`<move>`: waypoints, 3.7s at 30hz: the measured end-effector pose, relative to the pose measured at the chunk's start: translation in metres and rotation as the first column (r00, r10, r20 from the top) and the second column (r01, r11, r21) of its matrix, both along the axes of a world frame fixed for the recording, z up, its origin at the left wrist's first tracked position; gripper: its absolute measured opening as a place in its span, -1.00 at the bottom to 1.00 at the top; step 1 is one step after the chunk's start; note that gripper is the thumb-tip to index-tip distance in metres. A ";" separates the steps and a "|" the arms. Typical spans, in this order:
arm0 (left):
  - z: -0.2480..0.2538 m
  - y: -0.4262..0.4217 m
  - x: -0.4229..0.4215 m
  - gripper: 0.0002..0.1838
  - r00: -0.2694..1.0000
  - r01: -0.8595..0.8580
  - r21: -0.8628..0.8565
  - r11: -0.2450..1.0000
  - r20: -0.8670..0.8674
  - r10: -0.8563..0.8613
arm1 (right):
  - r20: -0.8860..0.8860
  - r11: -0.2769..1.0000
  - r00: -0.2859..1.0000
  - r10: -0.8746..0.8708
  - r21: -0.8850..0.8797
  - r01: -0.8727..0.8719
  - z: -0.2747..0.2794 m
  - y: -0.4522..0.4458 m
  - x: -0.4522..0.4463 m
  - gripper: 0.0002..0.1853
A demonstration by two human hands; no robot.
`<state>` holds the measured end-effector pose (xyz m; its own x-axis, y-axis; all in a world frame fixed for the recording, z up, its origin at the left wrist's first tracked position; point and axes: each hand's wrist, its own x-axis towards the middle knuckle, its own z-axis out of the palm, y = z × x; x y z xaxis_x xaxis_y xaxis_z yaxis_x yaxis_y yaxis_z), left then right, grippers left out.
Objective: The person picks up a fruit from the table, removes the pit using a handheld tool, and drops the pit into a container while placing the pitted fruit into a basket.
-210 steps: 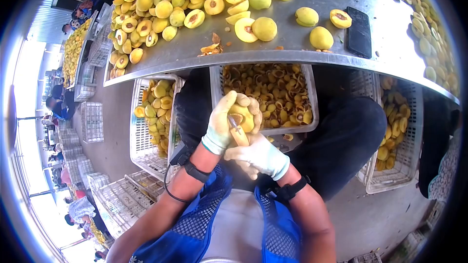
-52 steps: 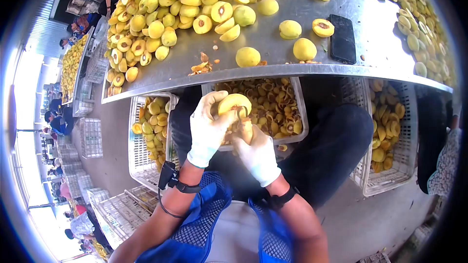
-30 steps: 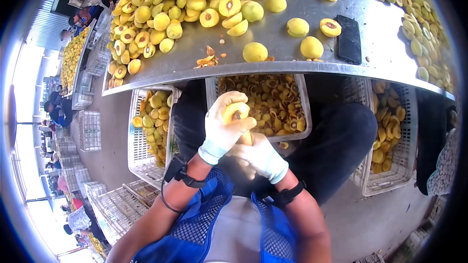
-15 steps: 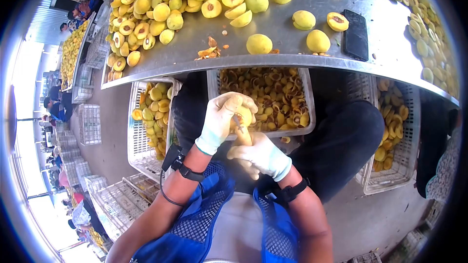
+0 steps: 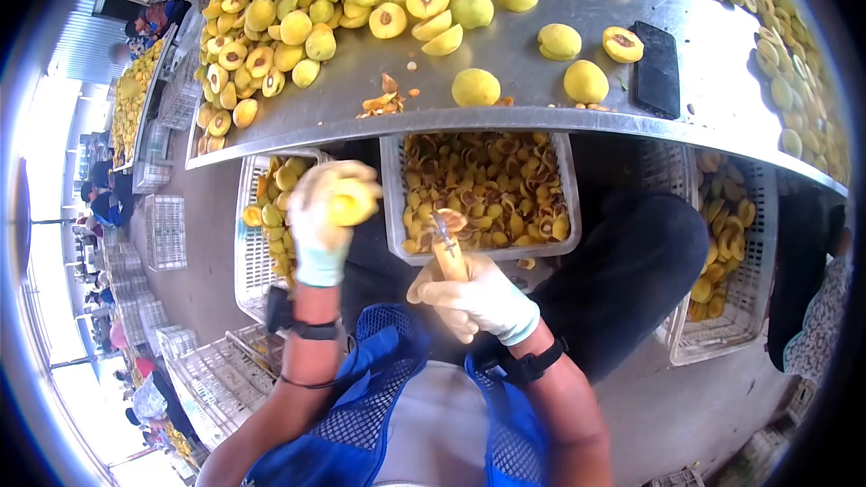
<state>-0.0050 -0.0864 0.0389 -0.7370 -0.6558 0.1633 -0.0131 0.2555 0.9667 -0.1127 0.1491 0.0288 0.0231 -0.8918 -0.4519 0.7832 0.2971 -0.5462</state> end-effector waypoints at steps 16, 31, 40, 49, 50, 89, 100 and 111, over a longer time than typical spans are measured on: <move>0.017 -0.053 -0.159 -0.57 0.886 0.220 -0.586 0.780 0.454 0.090 | -0.212 0.987 0.976 -0.046 0.139 0.077 0.005 -0.015 -0.002 -0.77; 0.034 -0.007 -0.117 -0.53 0.950 0.255 -0.603 0.756 0.303 -0.078 | -0.216 0.912 0.909 -0.358 0.128 0.389 0.002 -0.015 -0.004 -0.72; 0.005 0.060 -0.024 -0.39 0.911 0.350 -0.144 0.926 0.281 -0.300 | -0.273 0.788 0.791 -0.548 0.149 0.597 -0.008 -0.015 -0.001 -0.77; -0.003 0.055 -0.028 -0.45 0.930 0.158 0.501 0.851 0.215 -0.299 | -0.633 0.859 0.695 -0.341 0.090 0.504 -0.007 -0.023 0.009 -0.76; -0.008 0.056 -0.027 -0.45 0.946 0.138 0.471 0.871 0.198 -0.257 | -0.716 0.873 0.634 -0.291 0.073 0.482 -0.007 -0.023 0.011 -0.74; -0.015 0.053 -0.037 -0.59 0.945 0.249 0.740 0.624 -0.045 -0.324 | -0.272 0.995 0.961 0.049 0.102 -0.022 -0.002 -0.013 0.009 -0.82; -0.031 0.051 -0.041 -0.59 0.907 0.317 0.845 0.431 -0.137 -0.398 | -0.239 0.981 0.961 0.141 0.163 -0.103 0.004 -0.009 0.004 -0.80; -0.059 0.065 -0.044 -0.52 0.959 0.255 0.942 0.217 -0.219 -0.178 | -0.077 0.988 0.985 0.152 -0.008 -0.153 0.004 -0.013 0.007 -0.79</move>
